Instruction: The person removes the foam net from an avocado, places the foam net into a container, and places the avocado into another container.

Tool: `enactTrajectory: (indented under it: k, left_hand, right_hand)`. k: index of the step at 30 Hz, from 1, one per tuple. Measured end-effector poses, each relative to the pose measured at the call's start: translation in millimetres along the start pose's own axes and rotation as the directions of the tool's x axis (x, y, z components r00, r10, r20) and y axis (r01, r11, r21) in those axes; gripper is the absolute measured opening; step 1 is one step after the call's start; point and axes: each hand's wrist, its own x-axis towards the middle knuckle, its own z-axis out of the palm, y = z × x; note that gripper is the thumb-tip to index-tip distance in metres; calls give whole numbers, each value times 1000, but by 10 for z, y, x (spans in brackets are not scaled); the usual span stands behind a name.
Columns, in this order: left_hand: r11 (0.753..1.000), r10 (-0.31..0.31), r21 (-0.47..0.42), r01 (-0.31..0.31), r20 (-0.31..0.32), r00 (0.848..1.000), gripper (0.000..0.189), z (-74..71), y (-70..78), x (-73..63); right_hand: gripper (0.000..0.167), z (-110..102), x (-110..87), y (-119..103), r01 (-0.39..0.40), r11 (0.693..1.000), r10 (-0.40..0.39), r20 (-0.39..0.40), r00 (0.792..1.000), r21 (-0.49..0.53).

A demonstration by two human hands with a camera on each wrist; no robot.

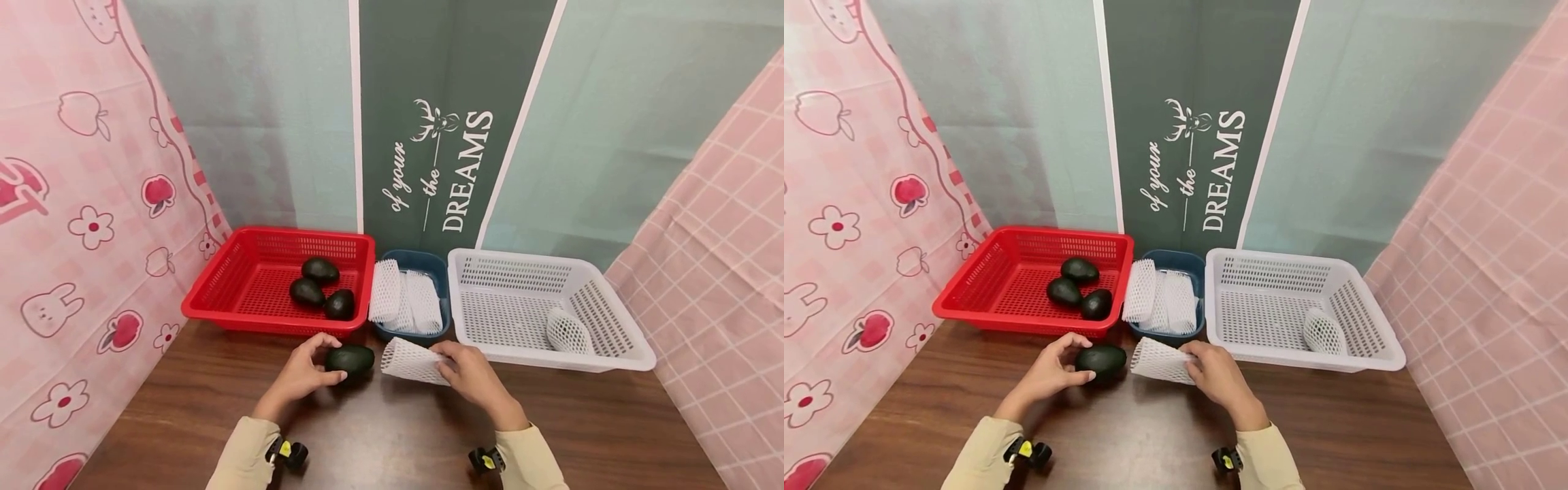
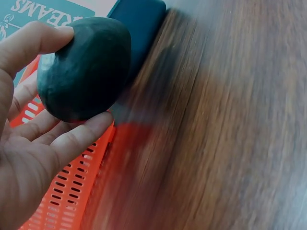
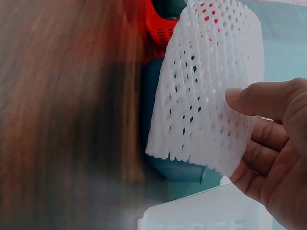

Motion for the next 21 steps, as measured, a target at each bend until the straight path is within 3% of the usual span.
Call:
enactTrajectory:
  k: [7, 12, 17, 21]
  left_hand:
    - [1000, -2, 8, 2, -10, 1000, 42, -112, 290, -116]
    - [999, -32, 16, 33, -15, 999, 43, -182, 321, -158]
    - [999, -46, 18, 46, -23, 999, 43, -245, 316, -179]
    - [999, -40, 19, 41, -24, 999, 44, -289, 299, -183]
  right_hand:
    - [19, -56, 131, -54, 46, 998, -46, -2, 999, 53]
    - [25, -131, 275, -70, 44, 996, -42, -26, 999, 72]
    - [36, -191, 423, -33, -34, 992, 44, -85, 995, 125]
    - [35, -207, 512, 17, -69, 988, 85, -110, 990, 140]
